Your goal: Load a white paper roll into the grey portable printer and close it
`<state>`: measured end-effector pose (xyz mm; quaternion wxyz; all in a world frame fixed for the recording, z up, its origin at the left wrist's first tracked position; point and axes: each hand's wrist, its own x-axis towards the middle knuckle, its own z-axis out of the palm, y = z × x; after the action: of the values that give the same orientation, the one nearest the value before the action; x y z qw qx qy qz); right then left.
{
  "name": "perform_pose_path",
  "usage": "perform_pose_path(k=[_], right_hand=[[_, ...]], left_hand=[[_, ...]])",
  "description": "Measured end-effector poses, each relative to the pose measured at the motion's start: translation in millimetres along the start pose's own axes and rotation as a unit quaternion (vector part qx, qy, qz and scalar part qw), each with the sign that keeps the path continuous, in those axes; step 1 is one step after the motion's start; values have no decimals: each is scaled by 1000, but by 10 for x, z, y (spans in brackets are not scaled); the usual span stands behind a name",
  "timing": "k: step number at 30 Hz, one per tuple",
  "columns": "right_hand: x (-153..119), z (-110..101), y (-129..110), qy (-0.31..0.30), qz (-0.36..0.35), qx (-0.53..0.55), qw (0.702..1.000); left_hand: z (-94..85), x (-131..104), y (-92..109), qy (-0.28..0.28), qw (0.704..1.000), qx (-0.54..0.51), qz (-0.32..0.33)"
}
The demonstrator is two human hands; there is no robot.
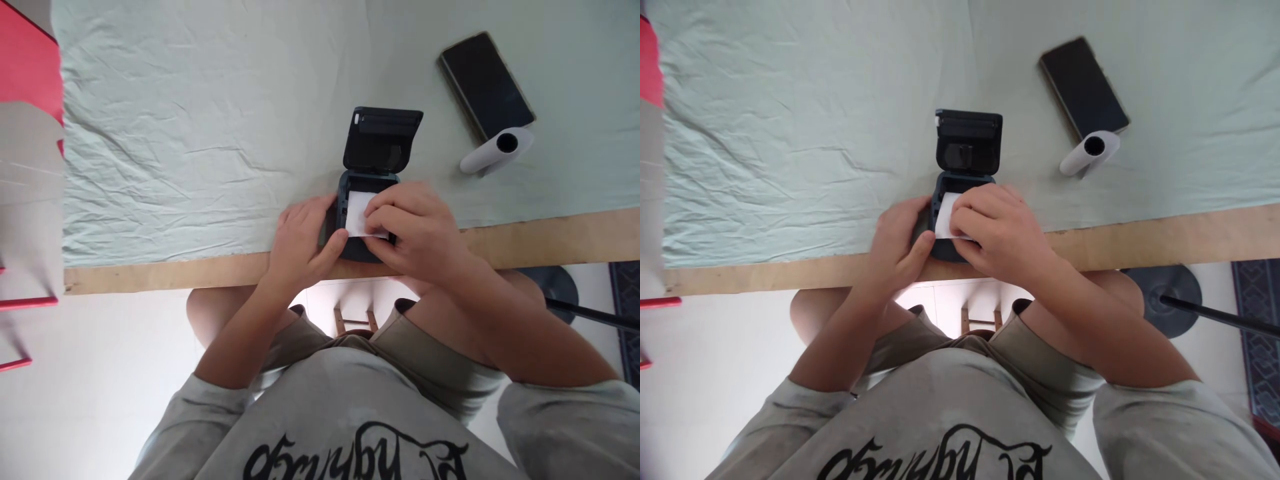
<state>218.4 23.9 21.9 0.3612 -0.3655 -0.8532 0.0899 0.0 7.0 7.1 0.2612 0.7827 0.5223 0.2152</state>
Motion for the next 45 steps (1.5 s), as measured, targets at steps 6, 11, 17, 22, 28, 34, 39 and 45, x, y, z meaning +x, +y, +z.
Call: perform_pose_path(k=[6,11,17,22,28,34,39,45], right_hand=[[-24,-12,-12,-28,-34,-3,999],[-33,-55,15,-34,-21,61,997],[-15,-81,335,136,151,99,974],[-71,7,567,71,266,148,950],[-73,39,584,57,249,252,934],[45,-17,574,154,320,322,877],[31,14,602,138,335,302,882],[-65,67,653,86,280,249,923]], left_hand=[[95,59,8,24,999,-13,-16],[91,69,35,17,1000,21,-3],[81,67,37,10,1000,19,-8],[86,66,28,8,1000,21,-2],[81,46,18,3,1000,26,5],[93,43,2,3,1000,24,5],[75,54,25,1,1000,16,0],[68,52,42,-1,1000,10,-5]])
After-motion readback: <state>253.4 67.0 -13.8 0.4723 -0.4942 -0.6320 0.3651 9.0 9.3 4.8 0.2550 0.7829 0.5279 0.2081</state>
